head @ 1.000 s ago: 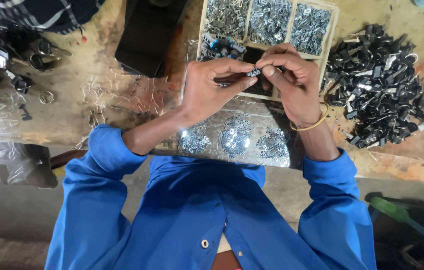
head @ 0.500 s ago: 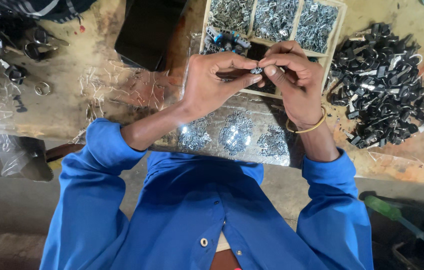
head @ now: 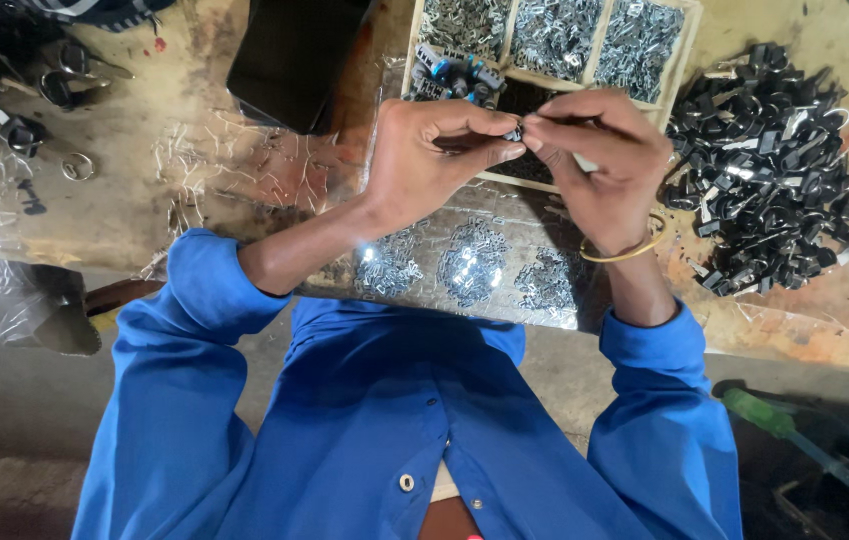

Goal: The person sits at a workbench assembling small lock components by hand. They pick small blue and metal parts from a compartment tray, fit them together between the fingers, and place finished assemblies with piles of black lock parts on the table.

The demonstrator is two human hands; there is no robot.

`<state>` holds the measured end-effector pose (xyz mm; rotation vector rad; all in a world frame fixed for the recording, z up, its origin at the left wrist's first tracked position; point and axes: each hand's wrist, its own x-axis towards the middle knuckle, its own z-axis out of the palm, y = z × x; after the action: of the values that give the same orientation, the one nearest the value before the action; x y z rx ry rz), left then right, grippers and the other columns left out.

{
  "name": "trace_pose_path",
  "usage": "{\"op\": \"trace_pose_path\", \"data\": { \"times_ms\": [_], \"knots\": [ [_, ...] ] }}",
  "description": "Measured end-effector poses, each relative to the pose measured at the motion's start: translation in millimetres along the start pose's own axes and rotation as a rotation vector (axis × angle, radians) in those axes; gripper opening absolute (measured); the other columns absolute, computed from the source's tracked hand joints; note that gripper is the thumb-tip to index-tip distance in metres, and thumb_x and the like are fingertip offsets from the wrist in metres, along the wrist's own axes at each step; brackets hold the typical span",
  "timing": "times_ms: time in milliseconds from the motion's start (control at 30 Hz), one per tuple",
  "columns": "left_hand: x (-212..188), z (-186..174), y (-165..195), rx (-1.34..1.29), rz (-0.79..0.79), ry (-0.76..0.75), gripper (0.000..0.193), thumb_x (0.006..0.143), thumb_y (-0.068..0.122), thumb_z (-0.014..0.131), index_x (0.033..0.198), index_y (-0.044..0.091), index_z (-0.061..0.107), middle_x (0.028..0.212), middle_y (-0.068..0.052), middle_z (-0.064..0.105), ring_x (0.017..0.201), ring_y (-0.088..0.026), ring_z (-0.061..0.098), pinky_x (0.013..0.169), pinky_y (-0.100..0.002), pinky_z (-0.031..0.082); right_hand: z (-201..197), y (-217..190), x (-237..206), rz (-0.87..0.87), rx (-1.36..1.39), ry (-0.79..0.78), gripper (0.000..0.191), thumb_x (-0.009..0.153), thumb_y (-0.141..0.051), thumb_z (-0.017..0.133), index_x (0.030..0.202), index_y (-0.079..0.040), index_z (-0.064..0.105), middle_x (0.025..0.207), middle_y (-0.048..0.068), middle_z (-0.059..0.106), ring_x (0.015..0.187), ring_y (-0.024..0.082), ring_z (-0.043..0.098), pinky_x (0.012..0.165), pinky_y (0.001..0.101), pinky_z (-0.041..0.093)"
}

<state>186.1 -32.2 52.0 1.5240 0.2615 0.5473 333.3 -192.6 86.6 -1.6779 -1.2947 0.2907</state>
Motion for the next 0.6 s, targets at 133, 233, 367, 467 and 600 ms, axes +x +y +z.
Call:
{"op": "trace_pose_path", "data": {
  "times_ms": [133,233,367,467,600],
  "knots": [
    [-1.0,0.4,-2.1,-0.042,0.013,-0.009,0.016,0.092,-0.001,0.083,0.107,-0.003,0.076,0.109,-0.013,0.079,0.099,-0.016,0.078,0.088,-0.027,0.068,0.3,7.4,-0.9,0.34,0.515,0.137,0.015,0.094,0.01,0.08,0.103,-0.002,0.076,0.112,0.008,0.066,0.086,0.012,0.066,0.071,0.0265,0.055],
    [-1.2,0.8,-2.3,-0.027,0.014,-0.006,0.017,0.091,-0.001,0.083,0.107,-0.004,0.076,0.109,-0.013,0.079,0.098,-0.016,0.079,0.087,-0.027,0.067,1.3,9.3,-2.4,0.388,0.798,0.054,0.018,0.1,0.01,0.072,0.111,-0.002,0.077,0.118,0.009,0.061,0.094,0.012,0.064,0.081,0.0264,0.057],
    [-1.8,0.2,-0.8,-0.057,-0.016,-0.025,0.015,0.093,-0.001,0.082,0.106,-0.004,0.075,0.107,-0.012,0.08,0.098,-0.015,0.079,0.086,-0.026,0.067,3.5,7.4,-3.6,0.445,0.786,-0.07,0.02,0.102,0.011,0.068,0.116,0.0,0.076,0.122,0.008,0.057,0.104,0.011,0.06,0.087,0.0239,0.053],
    [-1.3,0.3,0.3,-0.007,-0.003,-0.011,0.016,0.091,-0.001,0.084,0.105,-0.004,0.076,0.104,-0.011,0.08,0.095,-0.015,0.079,0.084,-0.026,0.067,5.8,5.6,-2.4,0.402,0.721,-0.077,0.019,0.103,0.011,0.069,0.117,0.0,0.076,0.122,0.006,0.057,0.107,0.011,0.06,0.091,0.0227,0.051],
    [0.1,0.0,-0.1,0.007,0.0,-0.018,0.016,0.091,0.0,0.083,0.105,-0.003,0.076,0.104,-0.011,0.08,0.095,-0.014,0.079,0.083,-0.026,0.067,3.6,2.9,-1.7,0.332,0.311,-0.073,0.017,0.1,0.01,0.074,0.113,-0.001,0.077,0.116,0.005,0.059,0.088,0.008,0.051,0.069,0.0196,0.037]
  ]
}}
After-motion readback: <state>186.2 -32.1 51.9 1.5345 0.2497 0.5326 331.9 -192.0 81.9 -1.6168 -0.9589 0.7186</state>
